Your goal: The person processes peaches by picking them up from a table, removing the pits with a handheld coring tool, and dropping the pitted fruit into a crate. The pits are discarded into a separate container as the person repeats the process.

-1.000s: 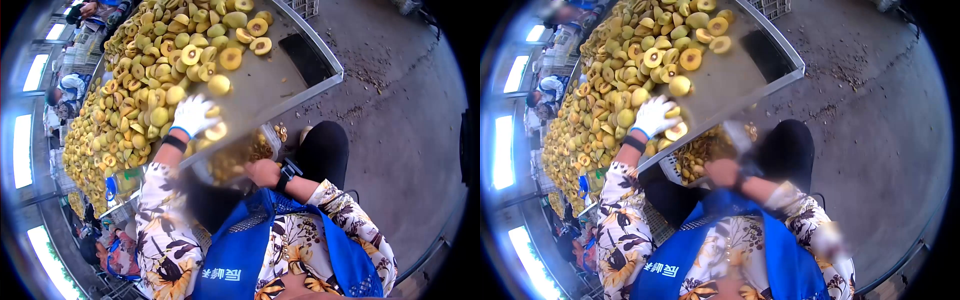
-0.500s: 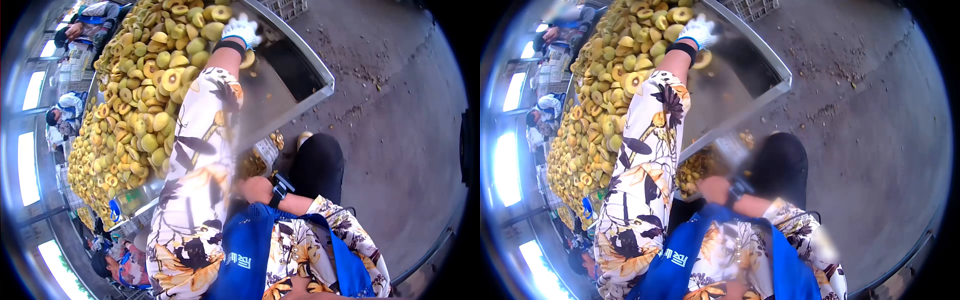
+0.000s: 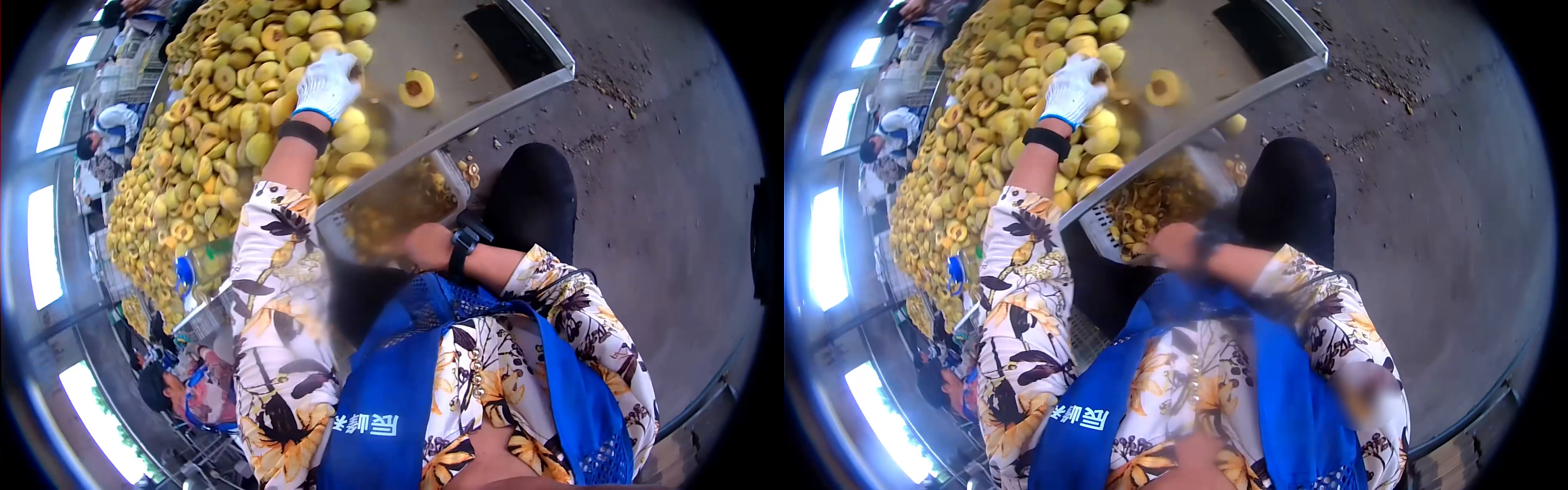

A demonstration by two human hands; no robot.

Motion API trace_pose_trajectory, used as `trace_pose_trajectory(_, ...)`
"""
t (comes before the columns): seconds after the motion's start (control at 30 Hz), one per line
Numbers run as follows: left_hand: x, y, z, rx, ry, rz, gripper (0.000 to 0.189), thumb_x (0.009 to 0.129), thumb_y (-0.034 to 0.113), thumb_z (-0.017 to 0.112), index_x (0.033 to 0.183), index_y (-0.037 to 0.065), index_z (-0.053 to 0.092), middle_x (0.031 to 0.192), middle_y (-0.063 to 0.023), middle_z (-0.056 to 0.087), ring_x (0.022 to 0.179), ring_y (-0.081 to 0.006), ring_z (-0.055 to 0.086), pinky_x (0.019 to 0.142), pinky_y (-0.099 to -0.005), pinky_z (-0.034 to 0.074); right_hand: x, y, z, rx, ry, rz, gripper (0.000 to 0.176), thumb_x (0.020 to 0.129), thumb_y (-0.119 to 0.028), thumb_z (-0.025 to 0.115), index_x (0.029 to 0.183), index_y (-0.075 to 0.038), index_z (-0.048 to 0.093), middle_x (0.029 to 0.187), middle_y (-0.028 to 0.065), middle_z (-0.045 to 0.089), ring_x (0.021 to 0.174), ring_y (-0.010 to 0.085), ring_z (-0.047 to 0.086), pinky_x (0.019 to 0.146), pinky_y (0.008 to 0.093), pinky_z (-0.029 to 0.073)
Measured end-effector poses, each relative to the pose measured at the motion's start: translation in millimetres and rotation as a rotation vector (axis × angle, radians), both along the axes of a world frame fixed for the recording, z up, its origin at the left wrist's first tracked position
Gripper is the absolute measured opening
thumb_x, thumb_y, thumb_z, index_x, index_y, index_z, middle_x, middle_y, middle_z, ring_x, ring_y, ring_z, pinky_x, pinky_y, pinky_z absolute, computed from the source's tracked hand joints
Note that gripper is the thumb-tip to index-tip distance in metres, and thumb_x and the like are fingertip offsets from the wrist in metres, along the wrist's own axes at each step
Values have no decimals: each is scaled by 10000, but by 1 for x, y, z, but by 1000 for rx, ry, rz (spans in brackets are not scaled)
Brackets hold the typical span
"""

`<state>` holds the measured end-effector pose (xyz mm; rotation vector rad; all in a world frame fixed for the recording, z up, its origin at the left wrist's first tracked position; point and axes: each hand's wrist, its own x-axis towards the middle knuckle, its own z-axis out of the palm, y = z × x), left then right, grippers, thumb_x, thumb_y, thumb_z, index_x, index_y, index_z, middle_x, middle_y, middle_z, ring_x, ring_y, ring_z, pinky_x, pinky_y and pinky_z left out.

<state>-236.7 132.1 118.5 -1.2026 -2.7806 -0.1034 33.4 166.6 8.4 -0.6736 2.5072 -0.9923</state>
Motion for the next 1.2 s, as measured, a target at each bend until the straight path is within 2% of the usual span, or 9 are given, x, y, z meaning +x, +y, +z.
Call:
trace_pose_trajectory(0.3,28,-54,12,381,19,144,197,761,247,590,894,121,661,859,-104,639,801,-291,610,729,-359,487,-13,22,-7,23,32,-143,192,741,-189,545,849,-36,503,644,185,579,627,372,580,572,460,455)
trace_pose_trajectory(0.4,69,-30,11,22,37,170,314,754,405,601,980,188,627,979,-85,611,874,-265,609,740,-383,490,-10,22,-4,10,71,-167,205,755,-208,549,847,-34,494,636,189,574,622,374,577,572,462,452)
trace_pose_trajectory(0.67,32,4,-17,-322,-230,395,401,745,334,640,1105,162,602,1126,-142,576,1031,-271,565,838,-390,479,-1,21,-11,51,123,-98,170,746,-156,534,815,-1,527,629,160,576,577,336,570,529,434,449)
trace_pose_trajectory(0.73,32,-16,0,-115,-283,273,429,713,309,660,1089,112,606,1058,-139,612,948,-250,600,815,-332,483,2,25,-15,12,185,-74,184,749,-177,550,809,-6,521,612,148,561,553,321,561,508,416,444)
trace_pose_trajectory(0.83,17,-55,-24,695,-685,392,322,744,166,650,1052,77,624,867,-107,640,669,-152,603,592,-258,501,4,25,-8,-3,276,-154,208,765,-208,558,802,-10,508,584,127,533,532,291,550,455,391,427)
trace_pose_trajectory(1.0,90,-106,-5,1594,-974,373,434,839,106,543,1241,-1,417,907,-131,606,638,-220,618,470,-290,493,-10,25,13,-114,312,-476,236,747,-175,643,889,-23,532,593,156,553,527,307,571,474,378,451)
trace_pose_trajectory(1.13,161,-139,-6,1551,-1088,509,441,912,408,452,1170,51,475,850,-99,611,572,-180,591,407,-226,407,-32,14,46,-476,62,-689,436,763,-243,683,1089,5,532,656,111,595,584,151,584,573,280,477)
trace_pose_trajectory(1.17,178,-138,-6,1528,-1045,605,513,903,503,408,1139,56,497,815,-95,613,534,-157,566,389,-217,376,-36,10,55,-407,222,-633,446,787,-247,671,1114,13,515,697,93,616,639,144,597,617,279,484)
trace_pose_trajectory(1.2,191,-142,-10,1591,-1088,640,499,898,463,466,1117,20,534,796,-80,613,585,-126,574,471,-215,441,-41,5,54,-467,181,-581,448,812,-258,654,1129,18,499,746,82,612,679,136,584,653,279,481)
